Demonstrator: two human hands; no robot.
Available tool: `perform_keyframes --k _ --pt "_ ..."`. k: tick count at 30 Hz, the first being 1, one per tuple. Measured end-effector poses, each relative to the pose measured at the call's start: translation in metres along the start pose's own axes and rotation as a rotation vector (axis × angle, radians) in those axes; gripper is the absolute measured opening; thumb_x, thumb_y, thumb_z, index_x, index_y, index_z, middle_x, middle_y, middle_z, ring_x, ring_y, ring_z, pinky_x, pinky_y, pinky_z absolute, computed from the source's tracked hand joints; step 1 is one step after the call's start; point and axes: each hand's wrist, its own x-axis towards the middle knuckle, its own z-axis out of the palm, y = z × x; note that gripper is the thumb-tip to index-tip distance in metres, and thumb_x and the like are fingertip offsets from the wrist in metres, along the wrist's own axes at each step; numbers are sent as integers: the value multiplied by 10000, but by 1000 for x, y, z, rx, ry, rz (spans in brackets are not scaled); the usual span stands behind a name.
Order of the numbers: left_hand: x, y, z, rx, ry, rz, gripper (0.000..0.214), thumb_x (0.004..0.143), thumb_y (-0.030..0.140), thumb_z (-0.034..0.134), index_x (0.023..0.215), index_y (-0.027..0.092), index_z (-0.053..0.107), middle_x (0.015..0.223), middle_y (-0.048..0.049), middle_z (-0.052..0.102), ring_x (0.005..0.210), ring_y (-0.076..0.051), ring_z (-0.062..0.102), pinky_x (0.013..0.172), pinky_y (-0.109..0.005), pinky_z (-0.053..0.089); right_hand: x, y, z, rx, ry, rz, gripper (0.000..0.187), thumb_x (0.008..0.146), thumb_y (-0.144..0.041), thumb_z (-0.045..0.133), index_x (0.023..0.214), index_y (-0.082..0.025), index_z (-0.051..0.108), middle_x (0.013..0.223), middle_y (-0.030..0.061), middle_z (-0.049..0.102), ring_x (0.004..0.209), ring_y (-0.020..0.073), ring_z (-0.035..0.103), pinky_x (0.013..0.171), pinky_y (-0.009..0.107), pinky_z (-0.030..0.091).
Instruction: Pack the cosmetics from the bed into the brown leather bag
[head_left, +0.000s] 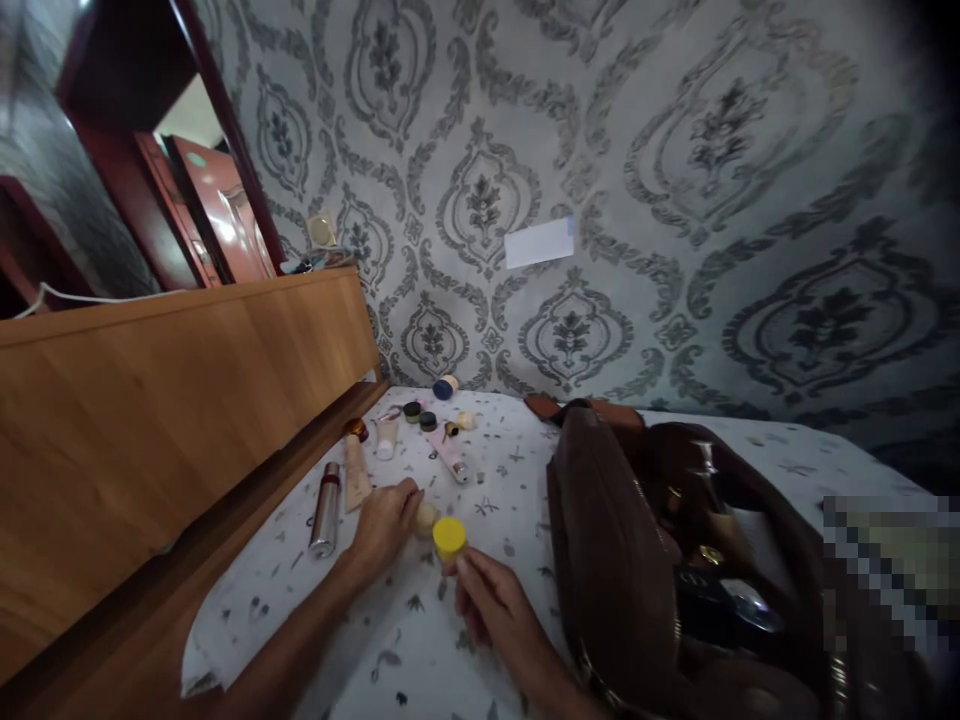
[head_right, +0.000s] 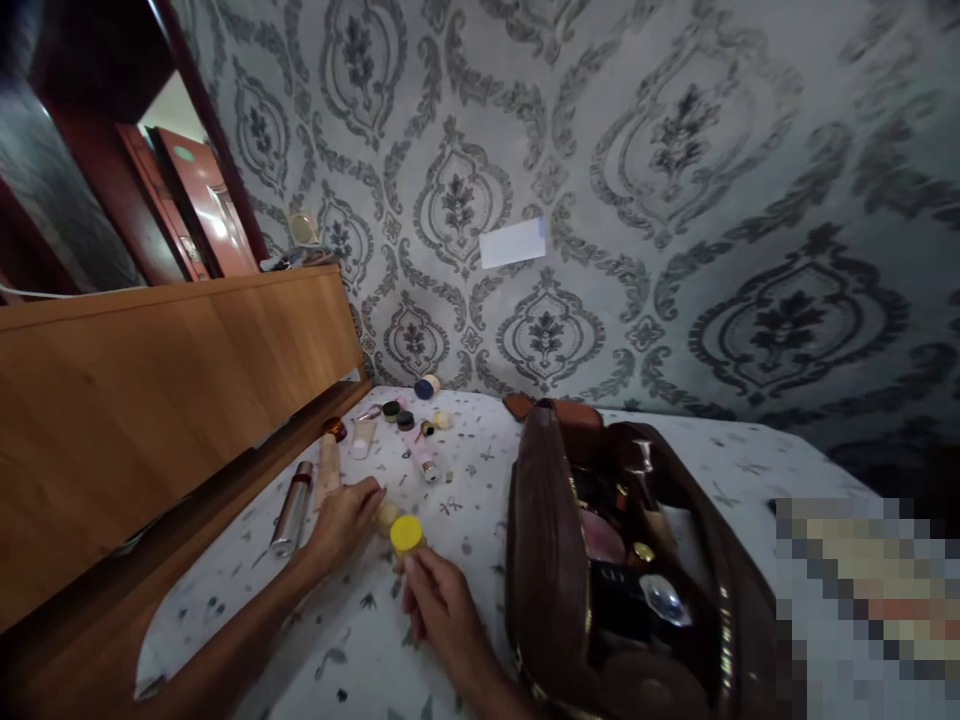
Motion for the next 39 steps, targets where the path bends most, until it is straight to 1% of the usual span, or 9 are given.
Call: perform_keyframes --k 6,12,16,20,23,27,31,35,39 --pt "-10 -33 11 9 14 -27 189 948 212 419 893 200 600 848 -50 675 836 -193 629 728 -272 403 -2 1 4 -75 -11 -13 539 754 -715 558 745 -177 555 567 -52 477 389 54 366 377 197 235" --pt "-10 -38 16 -66 5 -14 180 937 198 428 903 201 605 853 -47 674 848 -194 621 754 -285 433 -3 -2 6 -108 -1 8 537 737 -718 574 736 -181 565 554 -52 482 394 66 384 391 211 256" --pt "13 -30 11 -93 -20 98 192 941 228 434 1029 208 604 982 -56 670 956 -202 600 853 -317 454 2 -2 9 -34 54 72 556 685 -737 610 722 -183 579 523 -51 488 375 71 379 385 217 251" --pt "53 -14 16 -92 -54 200 301 952 253 443 1224 225 567 1180 -71 612 1138 -212 526 997 -334 410 9 -6 11 36 241 32 554 679 -725 628 694 -172 602 528 -34 502 396 79 387 400 221 263" --pt "85 1 24 -49 -130 183 342 969 288 420 1274 238 565 1230 -81 574 1177 -218 502 1027 -323 384 16 -11 12 47 347 -34 557 662 -722 649 684 -167 608 543 -21 515 415 84 402 410 221 276" --pt "116 15 34 -9 -177 105 386 966 391 407 1250 209 597 1236 -135 556 1200 -287 495 984 -386 412 26 -10 11 34 398 -81 583 646 -759 627 632 -179 573 498 -32 476 384 84 362 384 226 260" --pt "125 13 34 43 -219 54 373 933 420 453 1193 216 625 1228 -132 576 1185 -304 520 917 -388 448 30 -4 7 28 421 -110 583 659 -765 612 635 -184 565 507 -31 480 384 87 356 378 230 250" --pt "122 1 21 94 -207 42 336 894 375 508 1193 253 599 1219 -104 589 1148 -286 547 884 -372 453 28 -3 4 26 400 -107 573 684 -748 613 657 -177 580 537 -23 495 412 91 385 399 228 272" --pt "121 -10 9 147 -172 -22 244 892 334 498 1035 209 652 1125 -111 622 1087 -278 575 858 -361 452 26 -2 2 30 384 -99 591 677 -766 609 626 -179 555 532 -22 491 412 83 378 400 222 261"
